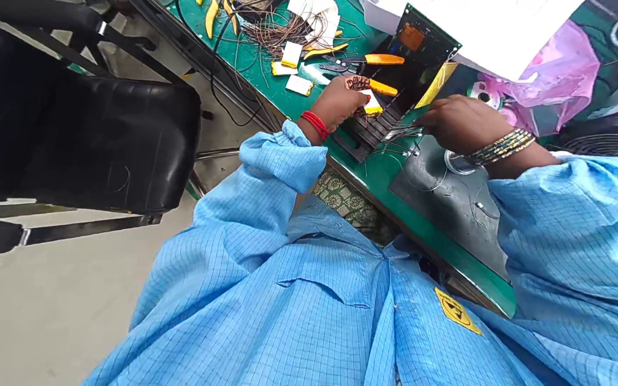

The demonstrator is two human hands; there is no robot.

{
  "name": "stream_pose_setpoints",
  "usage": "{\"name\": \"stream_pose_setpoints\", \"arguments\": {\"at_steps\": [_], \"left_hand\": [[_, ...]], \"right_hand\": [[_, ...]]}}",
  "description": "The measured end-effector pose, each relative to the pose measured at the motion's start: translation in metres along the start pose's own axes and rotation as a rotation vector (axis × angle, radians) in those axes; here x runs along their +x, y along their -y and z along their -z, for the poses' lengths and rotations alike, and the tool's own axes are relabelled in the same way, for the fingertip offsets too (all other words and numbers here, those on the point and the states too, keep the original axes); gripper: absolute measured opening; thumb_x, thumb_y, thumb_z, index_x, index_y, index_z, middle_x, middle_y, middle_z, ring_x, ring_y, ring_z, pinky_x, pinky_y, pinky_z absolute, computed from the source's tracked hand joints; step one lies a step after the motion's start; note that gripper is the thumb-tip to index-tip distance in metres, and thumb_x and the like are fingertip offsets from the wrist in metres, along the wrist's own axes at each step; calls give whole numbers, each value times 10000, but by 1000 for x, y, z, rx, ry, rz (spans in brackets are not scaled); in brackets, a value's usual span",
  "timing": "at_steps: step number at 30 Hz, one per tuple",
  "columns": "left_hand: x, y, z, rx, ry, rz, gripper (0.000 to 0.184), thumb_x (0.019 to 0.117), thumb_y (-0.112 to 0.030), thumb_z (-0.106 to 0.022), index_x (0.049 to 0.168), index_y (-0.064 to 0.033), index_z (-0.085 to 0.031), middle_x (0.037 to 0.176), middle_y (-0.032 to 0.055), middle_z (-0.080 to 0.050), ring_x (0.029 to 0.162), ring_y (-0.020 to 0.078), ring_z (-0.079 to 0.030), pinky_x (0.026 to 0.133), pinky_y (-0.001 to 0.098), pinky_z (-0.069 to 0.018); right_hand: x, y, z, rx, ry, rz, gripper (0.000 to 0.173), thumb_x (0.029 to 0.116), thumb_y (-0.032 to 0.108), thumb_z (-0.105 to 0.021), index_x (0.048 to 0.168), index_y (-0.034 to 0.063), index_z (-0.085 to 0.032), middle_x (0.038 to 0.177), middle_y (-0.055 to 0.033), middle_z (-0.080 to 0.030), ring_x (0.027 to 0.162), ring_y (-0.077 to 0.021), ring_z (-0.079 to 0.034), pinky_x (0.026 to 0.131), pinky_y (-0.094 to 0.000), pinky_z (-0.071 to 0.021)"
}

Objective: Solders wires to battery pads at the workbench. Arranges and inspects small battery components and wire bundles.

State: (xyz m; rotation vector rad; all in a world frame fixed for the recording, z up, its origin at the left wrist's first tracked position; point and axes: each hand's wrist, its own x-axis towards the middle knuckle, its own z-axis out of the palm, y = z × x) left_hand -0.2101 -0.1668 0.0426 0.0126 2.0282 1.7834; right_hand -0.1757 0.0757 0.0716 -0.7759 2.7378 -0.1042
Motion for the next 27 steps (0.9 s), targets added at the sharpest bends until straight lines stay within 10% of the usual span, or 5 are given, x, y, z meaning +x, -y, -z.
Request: {"name": "stream_pose_setpoints", "arguments": {"at_steps": [9, 15, 21, 27], "left_hand": [[6, 17, -2, 405, -97, -137, 455, 906, 13, -624, 1360, 2, -600, 1327, 215, -630, 1215, 308, -619, 1023, 511, -489], [1, 21, -19, 121, -236, -132, 399, 927, 26, -642, 1320, 30, -573, 1242, 188, -627, 1092, 224, -636, 936, 391, -535], [-22, 19, 9, -293, -461, -156, 326, 946, 39, -635, 1260, 51, -543, 1108, 138, -592, 893, 138, -642, 777, 275, -578], [-38, 31, 19, -305, -501, -177, 460, 961, 66, -593, 1409, 16, -505, 1243, 155, -575, 939, 145, -637, 808, 289, -571]], "right_hand": [[-12, 14, -13, 41, 72, -146, 372, 939, 151, -742, 1281, 17, -688, 1208, -289, -671, 1188, -508, -602, 969, -676, -449], [-7, 21, -29, 160, -2, -137, 404, 963, 114, -695, 1357, 39, -643, 1278, -285, -640, 1231, -508, -573, 982, -658, -461], [20, 42, -23, 269, -315, 38, 235, 1012, 89, -570, 1156, -4, -731, 1133, -229, -723, 1121, -433, -663, 1016, -593, -465], [78, 80, -13, 230, -33, -269, 354, 945, 237, -678, 1226, 21, -682, 1139, -268, -696, 1117, -482, -649, 882, -690, -485]]}}
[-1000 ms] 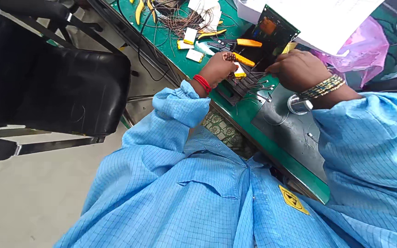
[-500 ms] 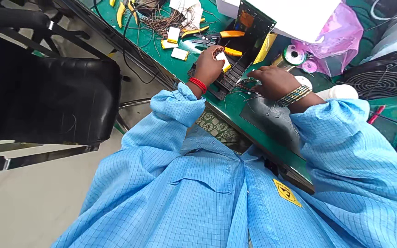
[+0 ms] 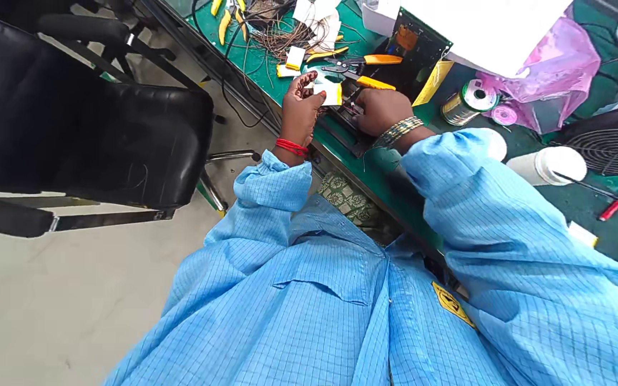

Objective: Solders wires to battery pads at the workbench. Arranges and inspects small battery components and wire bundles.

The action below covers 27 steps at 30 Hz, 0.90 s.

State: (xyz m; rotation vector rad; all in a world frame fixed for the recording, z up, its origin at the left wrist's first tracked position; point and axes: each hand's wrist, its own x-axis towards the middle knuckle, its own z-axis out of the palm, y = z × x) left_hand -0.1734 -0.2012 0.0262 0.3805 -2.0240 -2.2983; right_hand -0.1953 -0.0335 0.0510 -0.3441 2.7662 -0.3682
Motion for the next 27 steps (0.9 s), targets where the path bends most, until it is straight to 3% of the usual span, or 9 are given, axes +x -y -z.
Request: {"name": "stream_pose_setpoints", "arguments": {"at_steps": [3, 6, 9, 16, 21, 24, 27], "left_hand": [[-3, 1, 6, 76, 3, -3, 406, 977, 42, -594, 1379, 31, -536, 1284, 161, -587, 1024, 147, -638, 871, 288, -562], [-5, 2, 0, 151, 33, -22, 359, 966, 18, -621, 1322, 44, -577, 1200, 150, -615, 993, 135, -638, 857, 286, -557], [-3, 9, -17, 224, 102, -58, 341, 946, 0, -660, 1280, 50, -608, 1154, 144, -644, 987, 130, -632, 886, 290, -534], [5, 18, -60, 603, 65, -113, 286, 953, -134, -687, 1174, 41, -640, 1081, 190, -671, 1011, 288, -644, 923, 470, -502], [-12, 5, -73, 915, 76, -111, 295, 1005, -107, -590, 1241, 62, -641, 1266, 251, -640, 1205, 357, -629, 1040, 487, -485], [-16, 3, -74, 1148, 130, -174, 262, 1022, -97, -537, 1190, 58, -665, 1228, 263, -654, 1183, 386, -648, 1013, 505, -508], [-18, 0, -73, 1270, 160, -228, 260, 1031, -89, -509, 1172, 42, -683, 1200, 256, -676, 1205, 414, -626, 1034, 525, -477]], "right_hand": [[2, 12, 2, 6, 0, -104, 331, 867, 113, -678, 1194, 64, -700, 1157, -240, -701, 1108, -459, -661, 829, -685, -497], [-17, 3, 20, 107, -128, -129, 324, 888, 88, -638, 1203, 72, -712, 1180, -228, -702, 1134, -455, -653, 860, -694, -487], [-43, -22, 39, 193, -251, -169, 251, 904, 130, -633, 1121, 30, -706, 1090, -253, -701, 1072, -484, -652, 814, -719, -469], [-84, -65, 20, 181, -204, -344, 214, 941, 162, -616, 987, 31, -779, 994, -251, -727, 1003, -462, -677, 817, -696, -468], [-92, -70, -4, 168, -106, -349, 325, 1017, 297, -606, 1038, 14, -764, 1022, -257, -724, 1027, -466, -677, 853, -688, -481], [-97, -68, -12, 107, -75, -327, 335, 1022, 329, -604, 1068, 35, -758, 1022, -247, -724, 1004, -472, -682, 810, -698, -494], [-102, -64, -9, 95, -75, -324, 351, 1032, 318, -581, 1201, 48, -730, 1122, -236, -721, 1081, -459, -674, 869, -690, -491]]}}
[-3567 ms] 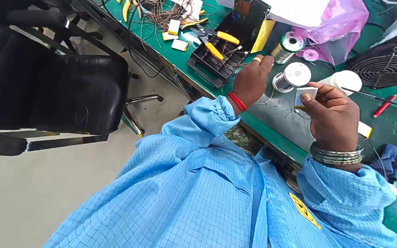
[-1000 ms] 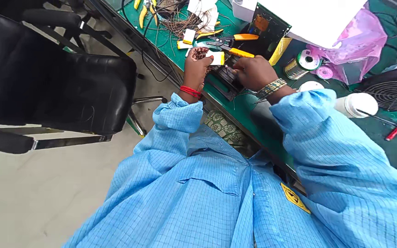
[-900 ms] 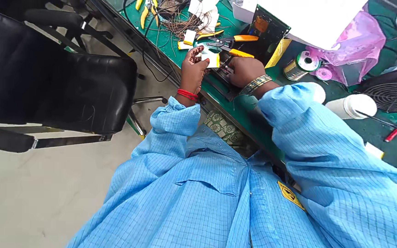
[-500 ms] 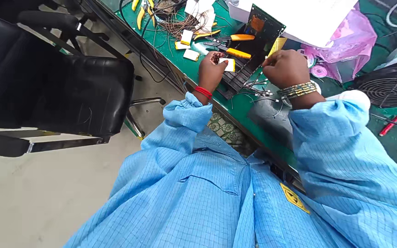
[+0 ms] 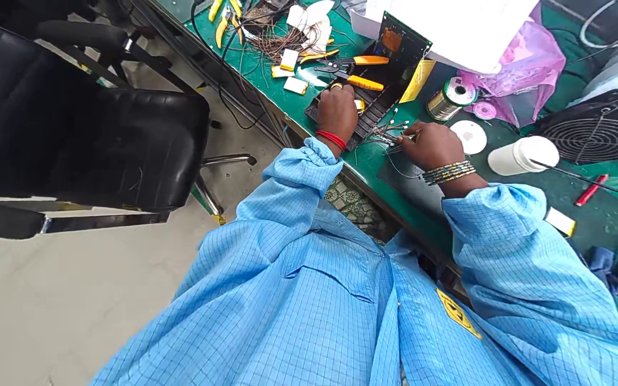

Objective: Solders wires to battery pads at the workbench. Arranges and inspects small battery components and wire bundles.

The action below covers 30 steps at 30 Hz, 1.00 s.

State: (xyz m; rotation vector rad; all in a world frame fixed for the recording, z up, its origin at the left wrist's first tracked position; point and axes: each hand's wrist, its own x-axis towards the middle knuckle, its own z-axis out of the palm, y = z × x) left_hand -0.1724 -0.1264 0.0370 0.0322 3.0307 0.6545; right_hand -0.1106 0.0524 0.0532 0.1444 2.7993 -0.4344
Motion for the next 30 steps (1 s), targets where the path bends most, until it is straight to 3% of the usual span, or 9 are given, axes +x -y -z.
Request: {"name": "stream_pose_setpoints", "arguments": {"at_steps": [4, 7, 14, 19, 21, 24, 26, 28, 30], "left_hand": [[-1, 6, 6, 56, 52, -91, 279, 981, -129, -599, 1227, -68, -715, 1237, 185, -689, 1256, 407, -568, 1048, 612, -365], [8, 10, 5, 121, 160, -162, 316, 949, -100, -633, 1253, -109, -722, 1260, 185, -679, 1295, 419, -519, 1042, 627, -341], [22, -1, 5, 274, 230, -201, 286, 951, -83, -633, 1225, -30, -700, 1205, 207, -695, 1254, 421, -557, 1068, 599, -349], [17, -9, -2, 313, 146, -121, 288, 996, -56, -563, 1258, 8, -663, 1173, 204, -706, 1196, 376, -607, 1050, 553, -372], [12, -7, 3, 249, 150, -108, 318, 988, -101, -600, 1287, -10, -655, 1194, 205, -701, 1208, 384, -605, 1046, 566, -378], [6, 12, 20, 4, 169, -132, 422, 965, -238, -692, 1343, -57, -640, 1242, 203, -684, 1234, 399, -588, 1052, 631, -359], [9, 37, 27, -163, 98, -131, 390, 985, -283, -685, 1305, -62, -674, 1198, 175, -713, 1191, 375, -629, 1051, 659, -362], [17, 63, 31, -193, -39, -56, 296, 1006, -199, -626, 1252, -56, -708, 1186, 157, -732, 1184, 359, -648, 1064, 650, -358], [30, 90, 34, -126, -91, 47, 304, 990, -93, -584, 1267, -79, -709, 1245, 172, -707, 1253, 389, -600, 1086, 645, -342]], "right_hand": [[-7, 0, 1, -14, -30, 33, 328, 1039, 294, -572, 1195, 55, -732, 1087, -226, -730, 1038, -453, -687, 834, -689, -496], [-10, 0, 0, -17, -18, 55, 325, 1039, 300, -577, 1195, 59, -731, 1082, -217, -733, 1042, -447, -688, 841, -688, -497], [-13, -5, -2, -7, -31, 94, 297, 1032, 301, -602, 1166, 81, -751, 1060, -213, -744, 1031, -459, -691, 840, -707, -487], [-16, -12, -1, 11, -26, 118, 287, 1024, 294, -625, 1164, 79, -754, 1020, -203, -748, 985, -441, -698, 837, -701, -483], [-18, -14, -1, 20, -20, 126, 282, 1026, 294, -628, 1167, 86, -757, 1005, -194, -753, 962, -431, -702, 830, -700, -480], [-21, -19, -1, 33, -34, 146, 285, 1028, 299, -624, 1181, 99, -757, 987, -176, -759, 926, -413, -708, 805, -691, -482], [-25, -24, 0, 52, -52, 170, 284, 1027, 297, -624, 1181, 99, -758, 977, -180, -758, 903, -410, -711, 788, -690, -487], [-31, -27, 1, 75, -59, 190, 283, 1024, 291, -628, 1183, 97, -758, 971, -178, -757, 886, -399, -711, 778, -685, -489], [-38, -27, 2, 89, -53, 204, 293, 1022, 301, -629, 1192, 98, -753, 982, -164, -762, 892, -390, -716, 782, -686, -493]]}}
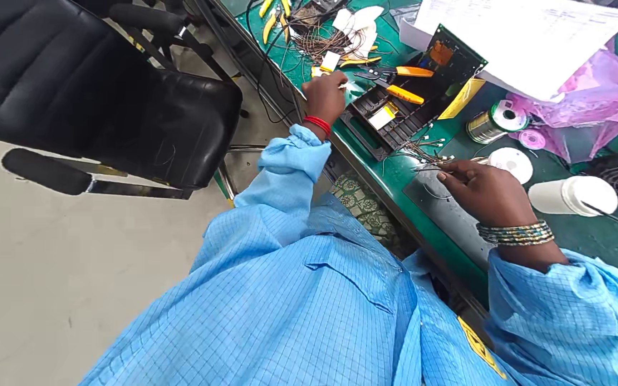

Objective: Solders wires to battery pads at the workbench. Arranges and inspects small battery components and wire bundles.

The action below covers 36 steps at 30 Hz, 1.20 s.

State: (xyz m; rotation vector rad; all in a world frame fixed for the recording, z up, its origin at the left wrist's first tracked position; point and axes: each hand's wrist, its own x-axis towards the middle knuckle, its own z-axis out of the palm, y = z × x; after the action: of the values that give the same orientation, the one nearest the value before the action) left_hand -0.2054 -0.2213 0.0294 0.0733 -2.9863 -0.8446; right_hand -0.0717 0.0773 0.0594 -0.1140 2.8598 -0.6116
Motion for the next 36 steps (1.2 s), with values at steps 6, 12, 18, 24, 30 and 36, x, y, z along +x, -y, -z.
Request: {"name": "stream_pose_setpoints", "arguments": {"at_steps": [6, 12, 18, 24, 30, 36], "left_hand": [[32, 32, 3, 257, 249, -69, 546, 934, -37, -651, 1457, -187, -599, 1445, 192, -581, 1440, 477, -366, 1084, 691, -290], [48, 30, 10, 314, 291, -57, 462, 903, -151, -765, 1336, -43, -647, 1387, 288, -564, 1394, 513, -391, 1061, 721, -309], [47, 26, 12, 291, 296, 28, 538, 916, -184, -765, 1398, -29, -584, 1434, 287, -532, 1415, 491, -389, 1102, 699, -285], [36, 28, -2, 233, 128, 18, 401, 932, -169, -711, 1309, -39, -664, 1345, 266, -613, 1356, 466, -474, 1097, 668, -303], [-6, 4, 24, -200, -253, -197, 339, 984, -170, -578, 1243, 26, -674, 1050, 175, -716, 991, 277, -675, 945, 478, -502], [-67, 19, 78, -851, -332, -910, 422, 944, -56, -693, 1325, 65, -559, 1261, 128, -671, 1182, 216, -646, 1007, 380, -548]], "right_hand": [[-20, 2, 2, 40, -6, 72, 301, 1015, 315, -626, 1186, 99, -750, 972, -126, -770, 850, -335, -730, 759, -646, -523], [-31, -1, 1, 47, -17, 84, 306, 1011, 322, -623, 1178, 98, -748, 963, -105, -769, 842, -299, -729, 756, -621, -530], [-32, 4, -3, 51, 11, 116, 303, 1007, 310, -632, 1181, 91, -749, 965, -95, -775, 828, -292, -736, 753, -606, -545], [-39, 9, -1, 64, -10, 150, 281, 1002, 294, -645, 1172, 99, -754, 972, -91, -775, 829, -277, -742, 752, -590, -557], [-76, 10, 25, 113, -353, 283, 268, 1006, 259, -599, 1114, 79, -766, 935, -83, -756, 740, -180, -704, 665, -431, -582], [-163, 0, 68, 235, -751, 413, 242, 1014, 130, -598, 1192, -4, -693, 1113, -108, -727, 973, -160, -706, 862, -348, -599]]}}
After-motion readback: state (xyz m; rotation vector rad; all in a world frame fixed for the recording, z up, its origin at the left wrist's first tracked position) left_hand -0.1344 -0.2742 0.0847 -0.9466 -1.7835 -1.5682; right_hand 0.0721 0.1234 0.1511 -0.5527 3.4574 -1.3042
